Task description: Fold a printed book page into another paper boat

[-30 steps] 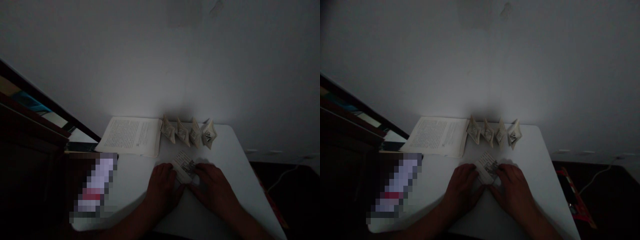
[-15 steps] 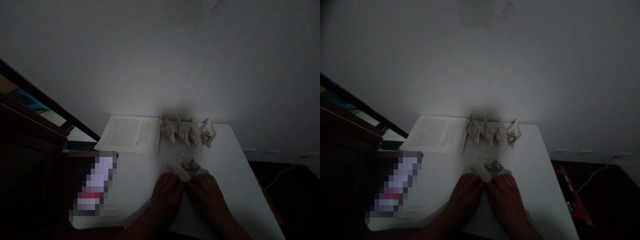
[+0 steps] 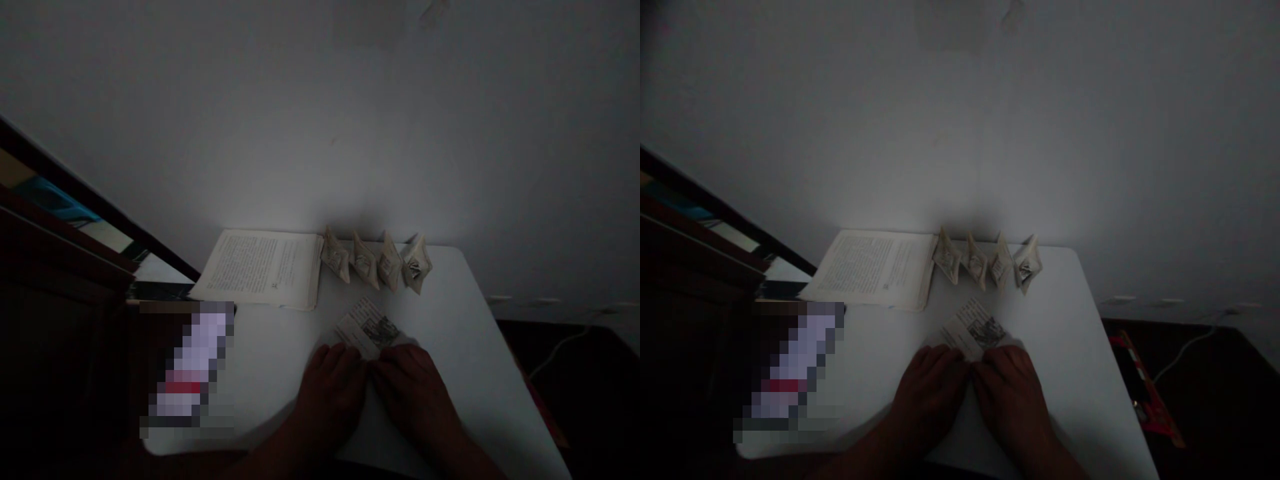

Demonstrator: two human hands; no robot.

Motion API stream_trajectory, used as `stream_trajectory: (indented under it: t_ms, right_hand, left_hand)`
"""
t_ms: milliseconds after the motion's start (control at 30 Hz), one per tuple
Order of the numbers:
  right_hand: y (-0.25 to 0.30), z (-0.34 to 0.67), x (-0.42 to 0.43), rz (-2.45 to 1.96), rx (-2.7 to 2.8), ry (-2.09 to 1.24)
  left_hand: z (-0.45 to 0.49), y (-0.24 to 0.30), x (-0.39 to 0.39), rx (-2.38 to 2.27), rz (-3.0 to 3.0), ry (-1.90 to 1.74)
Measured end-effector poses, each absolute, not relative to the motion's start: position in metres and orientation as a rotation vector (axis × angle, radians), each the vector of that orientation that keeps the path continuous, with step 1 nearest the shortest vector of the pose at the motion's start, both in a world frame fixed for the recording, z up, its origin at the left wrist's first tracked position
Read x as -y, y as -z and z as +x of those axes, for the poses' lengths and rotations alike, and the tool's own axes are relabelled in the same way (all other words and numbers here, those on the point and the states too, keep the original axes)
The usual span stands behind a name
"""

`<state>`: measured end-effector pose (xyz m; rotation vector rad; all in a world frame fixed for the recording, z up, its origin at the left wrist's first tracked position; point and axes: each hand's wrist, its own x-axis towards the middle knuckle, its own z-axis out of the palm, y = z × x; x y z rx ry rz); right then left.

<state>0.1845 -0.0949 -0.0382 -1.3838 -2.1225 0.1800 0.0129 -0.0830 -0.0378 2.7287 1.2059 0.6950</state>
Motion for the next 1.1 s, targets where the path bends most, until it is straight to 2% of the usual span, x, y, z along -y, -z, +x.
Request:
stream_trajectory:
  t_ms: [233, 600, 967, 1100]
  right_hand:
    - [0.033, 0.194, 0.089, -1.318, 2.209, -0.143]
    - [0.023, 0.196, 0.031, -1.252, 2.516, -0.060]
    - [0.028, 0.215, 0.023, -1.164, 2.456, -0.275]
    - [0.026, 0.220, 0.021, -1.115, 2.414, -0.288]
  left_hand:
    - [0.016, 0.035, 0.077, -1.224, 2.649, -0.684]
    - [0.016, 0.036, 0.076, -1.244, 2.644, -0.723]
    - [0.009, 0.028, 0.068, -1.238, 2.588, -0.701]
    - [0.000, 0.022, 0.058, -1.074, 2.706, -0.584]
